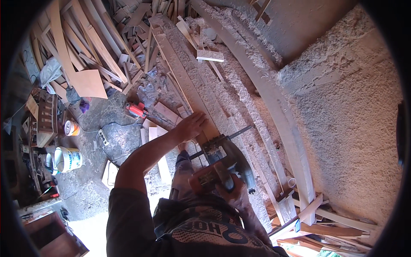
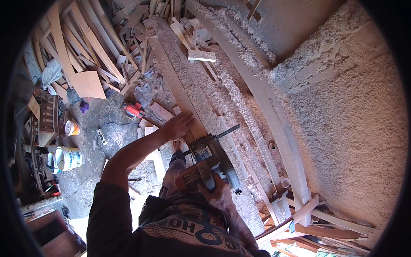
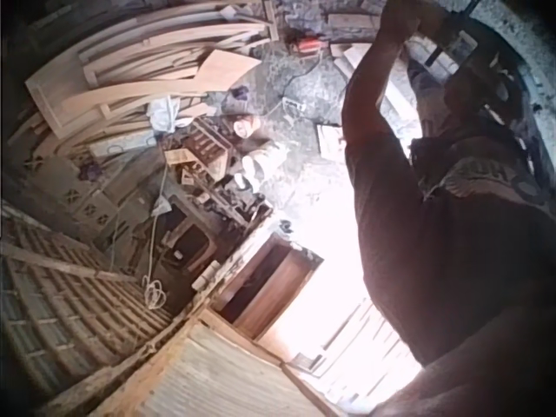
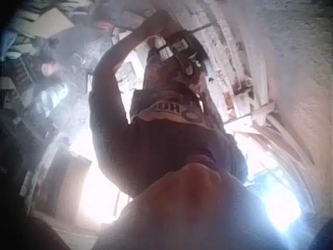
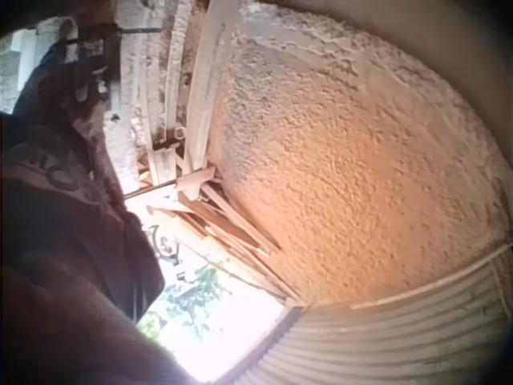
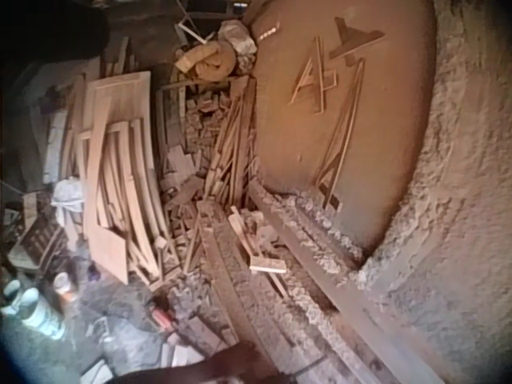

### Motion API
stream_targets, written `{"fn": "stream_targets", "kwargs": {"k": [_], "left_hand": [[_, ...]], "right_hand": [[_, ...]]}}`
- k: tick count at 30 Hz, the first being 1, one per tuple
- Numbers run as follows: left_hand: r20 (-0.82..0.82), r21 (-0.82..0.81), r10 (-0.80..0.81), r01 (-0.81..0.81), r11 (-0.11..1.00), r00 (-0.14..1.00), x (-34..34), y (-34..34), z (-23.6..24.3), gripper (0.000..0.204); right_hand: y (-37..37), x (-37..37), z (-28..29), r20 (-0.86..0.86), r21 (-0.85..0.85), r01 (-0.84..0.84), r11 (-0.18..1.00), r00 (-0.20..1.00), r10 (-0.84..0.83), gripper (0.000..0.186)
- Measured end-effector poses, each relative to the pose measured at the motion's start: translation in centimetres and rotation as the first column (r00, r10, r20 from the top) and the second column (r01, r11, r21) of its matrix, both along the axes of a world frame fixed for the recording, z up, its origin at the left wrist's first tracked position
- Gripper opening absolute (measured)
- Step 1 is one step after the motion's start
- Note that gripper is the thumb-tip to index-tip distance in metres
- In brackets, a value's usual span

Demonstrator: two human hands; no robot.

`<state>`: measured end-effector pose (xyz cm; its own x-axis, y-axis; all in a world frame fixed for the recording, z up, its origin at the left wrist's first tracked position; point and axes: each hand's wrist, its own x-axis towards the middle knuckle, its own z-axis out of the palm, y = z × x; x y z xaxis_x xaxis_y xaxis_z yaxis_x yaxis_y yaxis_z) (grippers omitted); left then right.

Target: The person uses a circular saw to cut a long wooden plank into smaller pieces. They measure and mark the wood with a tape measure and pencil, then use a power planer to smooth the surface of the plank. The person repeatedly cuts the wood and clears sawdust from the work area.

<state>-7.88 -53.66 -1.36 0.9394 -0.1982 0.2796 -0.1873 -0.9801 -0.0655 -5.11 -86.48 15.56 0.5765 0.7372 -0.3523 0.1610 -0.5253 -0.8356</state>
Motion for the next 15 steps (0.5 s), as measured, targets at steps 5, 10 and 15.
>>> {"fn": "stream_targets", "kwargs": {"k": [5, 10, 15], "left_hand": [[-0.037, -0.038, -0.025, 0.023, 0.999, 0.999, 0.1, 0.1, 0.8, 0.075], [-0.005, -0.090, -0.048, 0.047, 0.995, 0.999, 0.0, 0.7, 0.1, 0.078], [-0.069, -0.106, -0.046, 0.039, 0.994, 0.997, 0.2, 0.6, 0.4, 0.074]], "right_hand": [[0.6, 0.8, 0.6, -0.031, 0.032, -0.080, 0.996, 0.996, 0.081, 0.055], [0.3, 1.1, -0.4, -0.014, 0.062, -0.125, 0.990, 0.992, 0.126, 0.064], [0.7, 1.6, -0.3, -0.016, 0.028, -0.133, 0.991, 0.991, 0.133, 0.064]]}}
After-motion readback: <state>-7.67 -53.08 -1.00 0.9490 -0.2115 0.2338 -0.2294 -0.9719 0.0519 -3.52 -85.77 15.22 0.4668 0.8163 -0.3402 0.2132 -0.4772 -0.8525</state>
